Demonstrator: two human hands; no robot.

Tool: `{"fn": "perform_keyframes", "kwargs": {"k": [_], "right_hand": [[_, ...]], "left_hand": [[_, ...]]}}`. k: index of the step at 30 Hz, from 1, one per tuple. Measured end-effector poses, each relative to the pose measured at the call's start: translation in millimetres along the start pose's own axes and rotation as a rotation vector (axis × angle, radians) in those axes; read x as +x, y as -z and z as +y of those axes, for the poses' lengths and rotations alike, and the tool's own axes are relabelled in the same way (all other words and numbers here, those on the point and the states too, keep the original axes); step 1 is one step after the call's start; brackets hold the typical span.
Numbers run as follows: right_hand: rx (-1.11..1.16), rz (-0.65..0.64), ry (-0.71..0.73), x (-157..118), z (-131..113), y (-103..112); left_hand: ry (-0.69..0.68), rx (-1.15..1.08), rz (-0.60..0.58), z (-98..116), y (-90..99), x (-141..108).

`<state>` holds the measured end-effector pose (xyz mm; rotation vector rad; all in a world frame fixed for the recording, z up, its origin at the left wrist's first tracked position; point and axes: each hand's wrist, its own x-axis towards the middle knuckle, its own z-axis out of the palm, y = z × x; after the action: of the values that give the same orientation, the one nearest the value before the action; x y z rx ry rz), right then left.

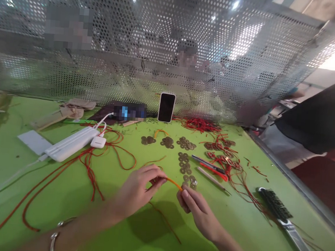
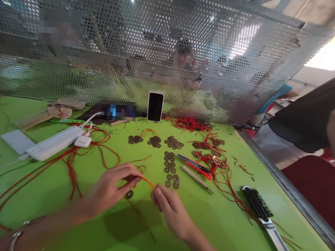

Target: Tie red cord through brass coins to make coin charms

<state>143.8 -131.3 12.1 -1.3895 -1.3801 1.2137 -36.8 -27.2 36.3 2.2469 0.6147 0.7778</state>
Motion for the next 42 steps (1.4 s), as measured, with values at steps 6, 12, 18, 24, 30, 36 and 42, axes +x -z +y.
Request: {"fn": "perform_keyframes", "kwargs": {"k": [6, 12, 18, 24, 30, 36, 42], "right_hand": [[0.098, -0.005, -0.007, -3, 2, -7], [0.417, 0.123, 0.045, 0, 13, -8], [0.380, 0.227, 0.107, 6, 12, 2], [-0.023, 0.209, 0.098, 14, 10, 16], [0.156, 0.095, -0.078, 12, 24, 17], [0.330, 0.076, -0.076, 15, 30, 19], [0.506, 0.045, -0.130, 15, 29, 18]], "left_hand": [[0.175, -0.160, 0.041, 8, -7.3, -1], [0.284, -0.209, -0.140, 10, -13.6, -4], [0.449, -0.556, -0.278, -2, -24.9, -9], [0.514, -0.844, -0.130, -18, -35.1, -10], [0.512, -0.908, -0.182, -23, -40.2, -15], [0.520, -0.952, -0.268, -24, -38.9, -17], [0.460, -0.931, -0.283, -25, -39.0, -15]]}}
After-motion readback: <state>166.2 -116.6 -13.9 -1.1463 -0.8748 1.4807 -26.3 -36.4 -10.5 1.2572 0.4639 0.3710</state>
